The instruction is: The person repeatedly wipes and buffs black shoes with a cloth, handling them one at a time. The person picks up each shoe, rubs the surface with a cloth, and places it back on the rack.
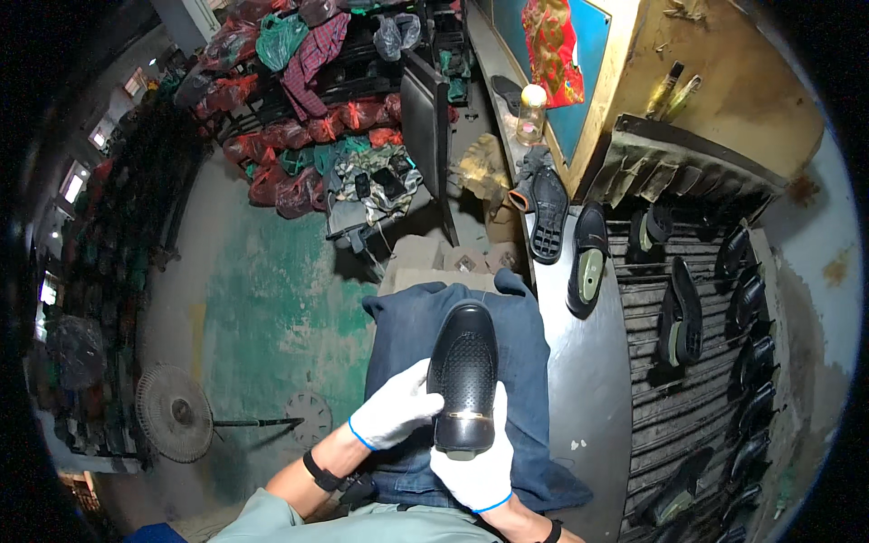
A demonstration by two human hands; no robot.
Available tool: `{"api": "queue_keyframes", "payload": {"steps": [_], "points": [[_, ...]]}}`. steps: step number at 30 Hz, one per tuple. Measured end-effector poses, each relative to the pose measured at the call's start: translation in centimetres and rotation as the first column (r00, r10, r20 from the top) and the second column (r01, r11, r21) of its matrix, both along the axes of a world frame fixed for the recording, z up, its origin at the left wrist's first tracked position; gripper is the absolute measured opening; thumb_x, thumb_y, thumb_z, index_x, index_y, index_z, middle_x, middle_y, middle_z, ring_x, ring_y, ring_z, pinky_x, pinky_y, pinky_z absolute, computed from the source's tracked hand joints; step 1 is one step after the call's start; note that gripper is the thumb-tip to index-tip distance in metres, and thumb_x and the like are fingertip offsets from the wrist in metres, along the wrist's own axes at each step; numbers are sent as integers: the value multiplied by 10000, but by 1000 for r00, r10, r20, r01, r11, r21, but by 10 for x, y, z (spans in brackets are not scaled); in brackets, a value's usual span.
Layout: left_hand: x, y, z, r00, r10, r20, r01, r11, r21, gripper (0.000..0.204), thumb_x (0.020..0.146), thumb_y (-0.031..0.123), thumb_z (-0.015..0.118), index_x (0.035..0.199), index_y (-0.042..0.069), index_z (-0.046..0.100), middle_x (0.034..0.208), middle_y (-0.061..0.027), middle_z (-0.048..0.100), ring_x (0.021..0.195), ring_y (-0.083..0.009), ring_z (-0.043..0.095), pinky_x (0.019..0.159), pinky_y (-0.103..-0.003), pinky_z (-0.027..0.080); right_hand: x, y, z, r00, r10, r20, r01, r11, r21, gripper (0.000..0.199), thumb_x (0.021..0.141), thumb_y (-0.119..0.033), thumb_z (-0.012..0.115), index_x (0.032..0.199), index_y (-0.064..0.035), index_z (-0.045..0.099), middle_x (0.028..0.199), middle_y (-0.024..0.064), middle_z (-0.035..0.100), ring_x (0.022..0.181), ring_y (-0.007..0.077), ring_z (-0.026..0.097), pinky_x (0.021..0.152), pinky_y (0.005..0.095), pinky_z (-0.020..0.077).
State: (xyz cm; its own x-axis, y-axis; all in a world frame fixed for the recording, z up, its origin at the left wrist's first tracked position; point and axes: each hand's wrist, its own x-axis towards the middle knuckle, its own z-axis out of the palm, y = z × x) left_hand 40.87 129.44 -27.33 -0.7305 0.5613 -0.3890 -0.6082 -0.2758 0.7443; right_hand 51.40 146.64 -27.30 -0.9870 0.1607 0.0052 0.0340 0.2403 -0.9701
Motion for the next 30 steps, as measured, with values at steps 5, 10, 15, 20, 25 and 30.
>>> {"api": "queue_keyframes", "payload": {"steps": [5, 10, 15, 20, 25, 30], "points": [[-57, 15, 24, 959, -27, -281, 22, 1000, -20, 998, 879, 160, 941, 1703, 5, 401, 1634, -113, 566, 1455, -213, 577, 1256, -384, 453, 5, 10, 9, 1000, -4, -7, 2, 989, -148, 1214, 791, -122, 921, 1740, 63, 188, 1231, 142, 737, 1002, 216, 758, 953, 356, 625], [-76, 55, 46, 882, -206, -424, 112, 965, -237, 717, 913, 98, 891, 1557, 0, 592, 1467, -99, 702, 1351, -196, 642, 1193, -371, 499, 11, 29, 14, 999, 5, -38, -6, 1000, -18, 1192, 765, -119, 930, 1728, 72, 256, 1274, 173, 731, 1046, 211, 754, 945, 350, 622], [-58, 92, 38, 892, -123, -434, 50, 983, -176, 810, 934, 17, 853, 1662, 50, 501, 1566, -148, 628, 1409, -223, 610, 1187, -376, 509, 27, 77, 24, 996, -75, 45, 72, 994, 77, 1144, 751, -169, 939, 1695, 79, 343, 1179, 180, 788, 988, 253, 788, 942, 378, 622], [-61, 96, 35, 912, -106, -395, 108, 994, -17, 993, 952, 144, 896, 1754, 50, 318, 1776, -174, 408, 1574, -355, 496, 1266, -470, 448, 61, 192, 11, 758, -574, 310, 652, 681, -335, 557, 787, -46, 875, 1288, -11, 636, 954, 58, 710, 781, 184, 697, 723, 346, 587], [-44, 64, 8, 937, -147, -317, 119, 987, -106, 616, 995, -28, 775, 1570, -10, 555, 1566, -191, 639, 1412, -344, 665, 1173, -438, 555, 94, 384, -99, 451, -841, 299, 893, 426, -146, 218, 824, -10, 828, 1007, -74, 728, 878, -1, 672, 734, 149, 639, 675, 349, 528], [-36, 56, -1, 948, -149, -283, 117, 985, -126, 514, 1006, -13, 759, 1498, -42, 613, 1450, -217, 712, 1332, -340, 718, 1157, -460, 575, 151, 464, -190, 265, -927, 265, 888, 341, 307, 408, 771, -88, 891, 1156, -23, 773, 1022, 104, 781, 916, 261, 727, 893, 444, 586]]}}
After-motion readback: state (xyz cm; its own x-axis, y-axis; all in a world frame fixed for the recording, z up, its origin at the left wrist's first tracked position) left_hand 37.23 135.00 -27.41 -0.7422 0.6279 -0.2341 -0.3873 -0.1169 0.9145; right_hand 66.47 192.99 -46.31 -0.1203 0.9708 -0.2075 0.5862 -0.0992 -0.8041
